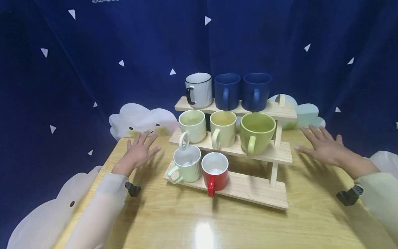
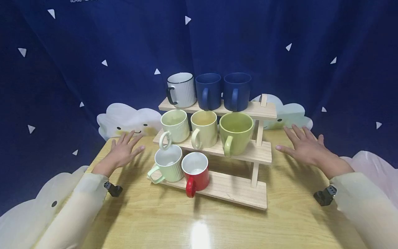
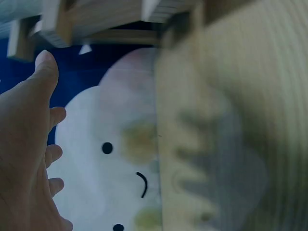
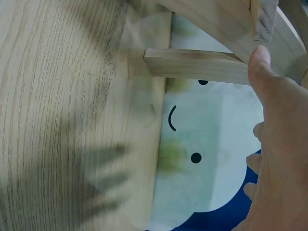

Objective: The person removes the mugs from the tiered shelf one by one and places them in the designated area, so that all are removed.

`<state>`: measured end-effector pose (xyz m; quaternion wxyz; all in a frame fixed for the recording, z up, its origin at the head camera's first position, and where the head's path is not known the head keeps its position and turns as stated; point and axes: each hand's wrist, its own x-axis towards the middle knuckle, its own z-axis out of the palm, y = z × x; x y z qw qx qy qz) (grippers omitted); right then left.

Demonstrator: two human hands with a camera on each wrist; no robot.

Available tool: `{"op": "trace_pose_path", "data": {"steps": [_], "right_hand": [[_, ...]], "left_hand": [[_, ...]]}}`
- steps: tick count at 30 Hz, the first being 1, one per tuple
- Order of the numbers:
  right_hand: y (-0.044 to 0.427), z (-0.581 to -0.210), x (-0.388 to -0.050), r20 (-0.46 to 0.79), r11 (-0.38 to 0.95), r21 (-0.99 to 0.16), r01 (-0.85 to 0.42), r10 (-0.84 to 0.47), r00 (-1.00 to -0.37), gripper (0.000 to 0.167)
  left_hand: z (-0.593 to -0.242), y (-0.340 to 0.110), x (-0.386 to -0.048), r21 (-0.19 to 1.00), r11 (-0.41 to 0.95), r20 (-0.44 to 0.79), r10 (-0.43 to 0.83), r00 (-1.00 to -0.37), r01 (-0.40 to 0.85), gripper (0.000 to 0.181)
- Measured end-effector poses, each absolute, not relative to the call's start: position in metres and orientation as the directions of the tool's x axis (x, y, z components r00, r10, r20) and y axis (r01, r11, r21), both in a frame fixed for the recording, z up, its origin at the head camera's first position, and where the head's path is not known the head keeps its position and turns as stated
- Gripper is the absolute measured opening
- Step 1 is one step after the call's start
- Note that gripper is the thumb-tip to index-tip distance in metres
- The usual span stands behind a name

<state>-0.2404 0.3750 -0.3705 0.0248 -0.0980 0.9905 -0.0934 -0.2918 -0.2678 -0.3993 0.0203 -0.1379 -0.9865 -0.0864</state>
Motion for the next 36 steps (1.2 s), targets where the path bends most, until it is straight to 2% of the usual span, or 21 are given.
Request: {"op": "trace_pose_path", "data": {"steps": [8, 17, 22, 29, 36], "right_hand": [[0.376, -0.371, -0.236, -0.039, 0.97, -0.171, -0.17, -0.179, -0.983, 0.095], [0.379, -0.365, -0.23, -0.031, 0.966, -0.179, -0.189, -0.197, -0.98, 0.101], [0.383, -0.363, -0.223, 0.02, 0.954, -0.2, -0.222, -0.222, -0.975, 0.099], [0.38, -0.363, -0.215, 0.2, 0.902, -0.25, -0.351, -0.306, -0.931, 0.091], [0.364, -0.354, -0.217, 0.24, 0.891, -0.27, -0.365, -0.305, -0.922, 0.069]], "left_hand": [[-0.402, -0.273, -0.293, 0.182, 0.948, 0.073, 0.252, -0.965, 0.261, 0.067], [-0.405, -0.279, -0.287, 0.218, 0.943, 0.064, 0.245, -0.967, 0.253, 0.073], [-0.405, -0.277, -0.286, 0.218, 0.937, 0.085, 0.259, -0.962, 0.271, 0.071], [-0.393, -0.268, -0.288, 0.247, 0.903, 0.169, 0.317, -0.933, 0.351, 0.071], [-0.378, -0.249, -0.304, 0.28, 0.837, 0.218, 0.422, -0.88, 0.47, 0.066]]}}
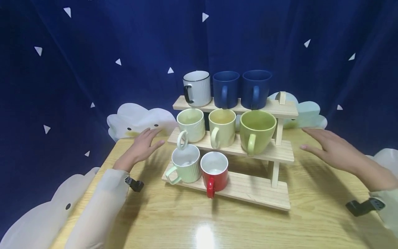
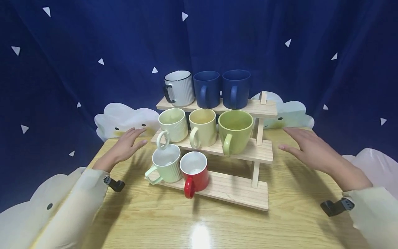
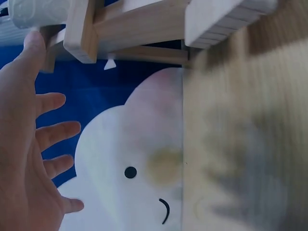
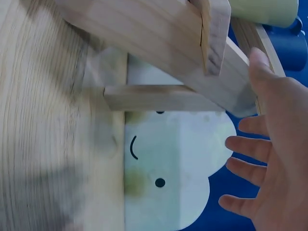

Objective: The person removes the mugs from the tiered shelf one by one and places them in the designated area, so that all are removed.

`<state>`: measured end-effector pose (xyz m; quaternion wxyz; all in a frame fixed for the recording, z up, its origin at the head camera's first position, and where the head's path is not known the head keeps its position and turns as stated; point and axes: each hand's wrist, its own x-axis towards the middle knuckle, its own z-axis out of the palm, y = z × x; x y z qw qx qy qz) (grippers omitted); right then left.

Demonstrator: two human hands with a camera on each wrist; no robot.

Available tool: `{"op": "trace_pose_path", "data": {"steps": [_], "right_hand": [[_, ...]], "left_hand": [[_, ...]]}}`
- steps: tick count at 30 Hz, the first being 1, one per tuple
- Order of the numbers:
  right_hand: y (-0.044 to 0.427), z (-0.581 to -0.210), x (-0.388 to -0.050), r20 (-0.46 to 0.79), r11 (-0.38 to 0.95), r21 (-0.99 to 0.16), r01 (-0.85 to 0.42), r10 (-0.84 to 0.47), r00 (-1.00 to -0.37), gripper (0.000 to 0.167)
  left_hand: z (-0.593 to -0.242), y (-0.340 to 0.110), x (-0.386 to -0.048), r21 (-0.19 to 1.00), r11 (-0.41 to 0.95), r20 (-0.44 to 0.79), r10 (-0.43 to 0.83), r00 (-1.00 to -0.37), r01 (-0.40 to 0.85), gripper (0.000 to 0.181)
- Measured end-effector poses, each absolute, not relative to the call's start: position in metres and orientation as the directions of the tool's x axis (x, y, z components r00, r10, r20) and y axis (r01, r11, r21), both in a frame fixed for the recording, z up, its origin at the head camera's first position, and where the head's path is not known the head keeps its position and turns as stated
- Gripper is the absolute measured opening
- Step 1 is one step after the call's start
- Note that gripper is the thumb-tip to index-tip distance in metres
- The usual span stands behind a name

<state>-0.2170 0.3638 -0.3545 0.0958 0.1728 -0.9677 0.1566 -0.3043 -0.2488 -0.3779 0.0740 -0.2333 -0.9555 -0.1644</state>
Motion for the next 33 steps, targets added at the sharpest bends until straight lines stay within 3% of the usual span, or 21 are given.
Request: {"op": "trace_pose_path", "data": {"steps": [7, 13, 19, 24, 33], "right_hand": [[0.341, -0.348, -0.227, 0.268, 0.893, -0.221, -0.391, -0.33, -0.905, 0.055], [0.327, -0.351, -0.237, 0.342, 0.873, -0.178, -0.455, -0.379, -0.86, 0.046], [0.32, -0.354, -0.231, 0.277, 0.886, -0.211, -0.413, -0.351, -0.894, 0.051], [0.316, -0.356, -0.233, 0.305, 0.885, -0.225, -0.407, -0.333, -0.892, 0.045], [0.306, -0.352, -0.239, 0.284, 0.899, -0.226, -0.375, -0.307, -0.908, 0.036]], "left_hand": [[-0.365, -0.232, -0.328, 0.296, 0.798, 0.221, 0.478, -0.85, 0.525, 0.06], [-0.366, -0.22, -0.345, 0.461, 0.728, 0.178, 0.484, -0.857, 0.507, 0.056], [-0.377, -0.21, -0.35, 0.545, 0.688, 0.15, 0.483, -0.863, 0.48, 0.056], [-0.379, -0.208, -0.356, 0.513, 0.685, 0.194, 0.495, -0.847, 0.518, 0.05], [-0.372, -0.206, -0.362, 0.341, 0.676, 0.238, 0.61, -0.756, 0.653, 0.038]]}}
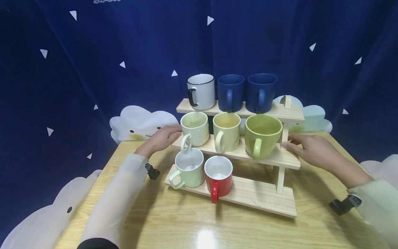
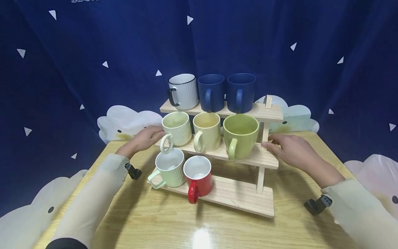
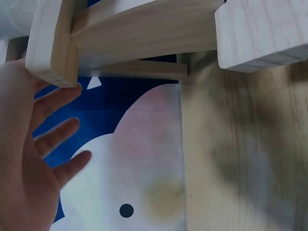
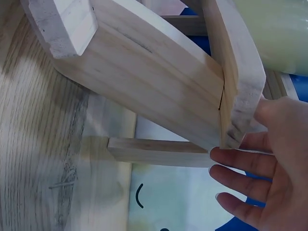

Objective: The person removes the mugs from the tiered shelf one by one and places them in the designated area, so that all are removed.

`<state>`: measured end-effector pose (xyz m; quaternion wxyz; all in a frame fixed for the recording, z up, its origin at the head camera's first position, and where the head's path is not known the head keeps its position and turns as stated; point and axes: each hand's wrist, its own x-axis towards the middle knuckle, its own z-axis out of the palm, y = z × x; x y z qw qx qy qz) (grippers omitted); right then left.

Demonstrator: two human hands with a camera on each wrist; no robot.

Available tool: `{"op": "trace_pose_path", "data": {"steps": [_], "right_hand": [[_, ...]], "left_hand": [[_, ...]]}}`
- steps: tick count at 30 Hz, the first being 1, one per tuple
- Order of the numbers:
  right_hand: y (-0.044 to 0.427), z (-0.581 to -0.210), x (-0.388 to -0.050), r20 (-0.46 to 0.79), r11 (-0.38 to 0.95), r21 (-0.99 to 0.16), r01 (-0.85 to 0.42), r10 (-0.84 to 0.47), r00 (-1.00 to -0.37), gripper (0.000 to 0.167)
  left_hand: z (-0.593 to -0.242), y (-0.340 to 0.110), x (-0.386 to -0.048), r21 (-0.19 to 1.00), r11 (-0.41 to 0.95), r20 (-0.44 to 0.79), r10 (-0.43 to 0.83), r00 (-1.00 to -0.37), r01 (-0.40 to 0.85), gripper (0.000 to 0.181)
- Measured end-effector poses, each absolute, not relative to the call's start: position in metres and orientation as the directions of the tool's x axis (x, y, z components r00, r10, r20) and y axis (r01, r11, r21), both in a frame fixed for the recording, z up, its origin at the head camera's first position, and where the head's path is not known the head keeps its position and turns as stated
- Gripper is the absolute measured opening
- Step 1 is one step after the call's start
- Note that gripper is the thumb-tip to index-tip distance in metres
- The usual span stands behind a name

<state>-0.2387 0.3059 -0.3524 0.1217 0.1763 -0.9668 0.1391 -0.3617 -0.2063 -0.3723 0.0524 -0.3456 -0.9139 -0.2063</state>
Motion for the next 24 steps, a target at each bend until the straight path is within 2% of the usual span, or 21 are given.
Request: {"op": "trace_pose_path", "data": {"steps": [6, 12, 20, 24], "right_hand": [[0.3, -0.351, -0.239, 0.273, 0.909, -0.197, -0.366, -0.308, -0.912, 0.034], [0.296, -0.352, -0.24, 0.246, 0.921, -0.182, -0.343, -0.296, -0.923, 0.038], [0.295, -0.352, -0.239, 0.219, 0.927, -0.189, -0.325, -0.283, -0.934, 0.041], [0.294, -0.351, -0.239, 0.188, 0.928, -0.207, -0.309, -0.272, -0.944, 0.05]], "left_hand": [[-0.37, -0.206, -0.362, 0.312, 0.684, 0.23, 0.619, -0.751, 0.659, 0.037], [-0.372, -0.201, -0.37, 0.312, 0.647, 0.293, 0.631, -0.719, 0.695, 0.029], [-0.371, -0.193, -0.374, 0.305, 0.699, 0.296, 0.576, -0.762, 0.647, 0.027], [-0.37, -0.19, -0.375, 0.313, 0.717, 0.278, 0.558, -0.782, 0.623, 0.027]]}}
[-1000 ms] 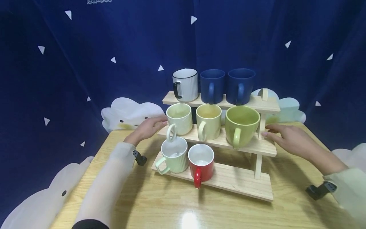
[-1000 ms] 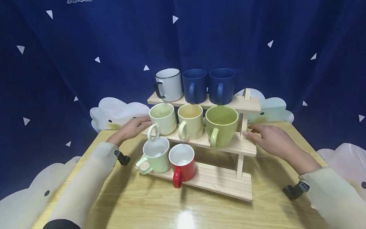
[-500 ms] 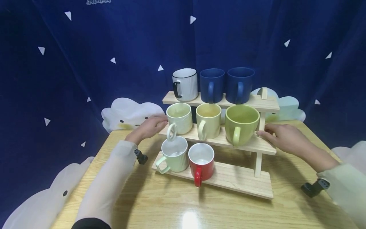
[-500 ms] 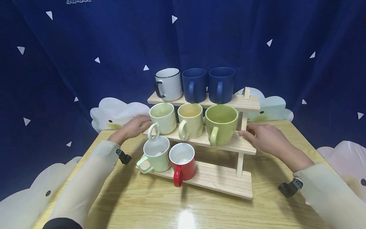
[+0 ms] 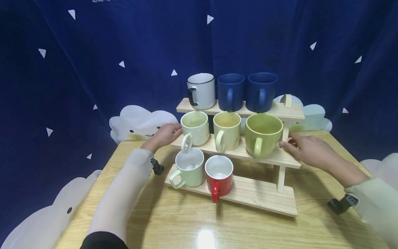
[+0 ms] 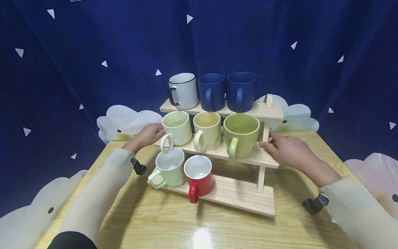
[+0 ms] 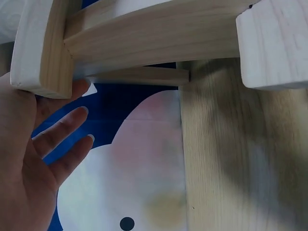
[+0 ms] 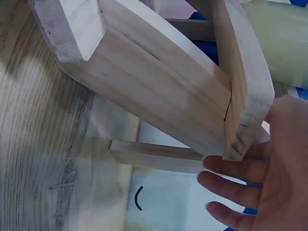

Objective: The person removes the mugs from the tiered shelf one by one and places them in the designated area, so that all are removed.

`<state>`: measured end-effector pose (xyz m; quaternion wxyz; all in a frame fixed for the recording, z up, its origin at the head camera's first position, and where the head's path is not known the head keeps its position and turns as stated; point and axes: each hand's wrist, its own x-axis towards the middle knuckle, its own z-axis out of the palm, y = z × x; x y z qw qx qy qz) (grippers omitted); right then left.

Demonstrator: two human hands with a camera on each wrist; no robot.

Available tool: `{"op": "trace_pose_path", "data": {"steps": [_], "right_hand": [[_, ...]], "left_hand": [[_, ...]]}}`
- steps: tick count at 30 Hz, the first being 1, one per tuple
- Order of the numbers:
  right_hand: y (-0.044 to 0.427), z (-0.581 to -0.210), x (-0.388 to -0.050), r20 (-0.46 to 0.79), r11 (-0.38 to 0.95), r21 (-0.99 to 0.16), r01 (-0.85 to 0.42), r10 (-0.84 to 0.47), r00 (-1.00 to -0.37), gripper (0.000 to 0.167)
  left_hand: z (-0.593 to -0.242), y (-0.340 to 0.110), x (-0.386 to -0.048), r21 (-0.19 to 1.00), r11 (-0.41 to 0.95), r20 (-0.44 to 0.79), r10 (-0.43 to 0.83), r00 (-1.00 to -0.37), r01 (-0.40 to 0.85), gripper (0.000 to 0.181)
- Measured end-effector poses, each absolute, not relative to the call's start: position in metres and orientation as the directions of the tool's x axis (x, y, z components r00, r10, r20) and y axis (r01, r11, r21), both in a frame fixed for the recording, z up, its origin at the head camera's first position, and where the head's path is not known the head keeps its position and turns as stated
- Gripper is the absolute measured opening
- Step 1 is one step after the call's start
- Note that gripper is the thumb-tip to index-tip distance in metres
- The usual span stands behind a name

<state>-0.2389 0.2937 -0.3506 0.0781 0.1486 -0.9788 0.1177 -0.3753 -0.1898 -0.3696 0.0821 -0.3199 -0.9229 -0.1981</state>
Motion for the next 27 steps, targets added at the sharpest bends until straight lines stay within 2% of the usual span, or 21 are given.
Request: {"op": "trace_pose_path", "data": {"steps": [4, 12, 19, 27], "right_hand": [[0.292, -0.35, -0.239, 0.174, 0.931, -0.203, -0.302, -0.269, -0.947, 0.055], [0.285, -0.353, -0.239, 0.211, 0.933, -0.203, -0.297, -0.255, -0.944, 0.041], [0.28, -0.353, -0.242, 0.292, 0.93, -0.183, -0.318, -0.257, -0.921, 0.03], [0.281, -0.352, -0.243, 0.317, 0.92, -0.211, -0.33, -0.255, -0.913, 0.028]], "left_hand": [[-0.368, -0.189, -0.378, 0.305, 0.731, 0.263, 0.551, -0.792, 0.61, 0.028], [-0.369, -0.188, -0.378, 0.332, 0.756, 0.224, 0.518, -0.826, 0.564, 0.028], [-0.37, -0.186, -0.376, 0.319, 0.745, 0.254, 0.528, -0.81, 0.585, 0.026], [-0.369, -0.186, -0.37, 0.295, 0.733, 0.281, 0.547, -0.788, 0.614, 0.026]]}}
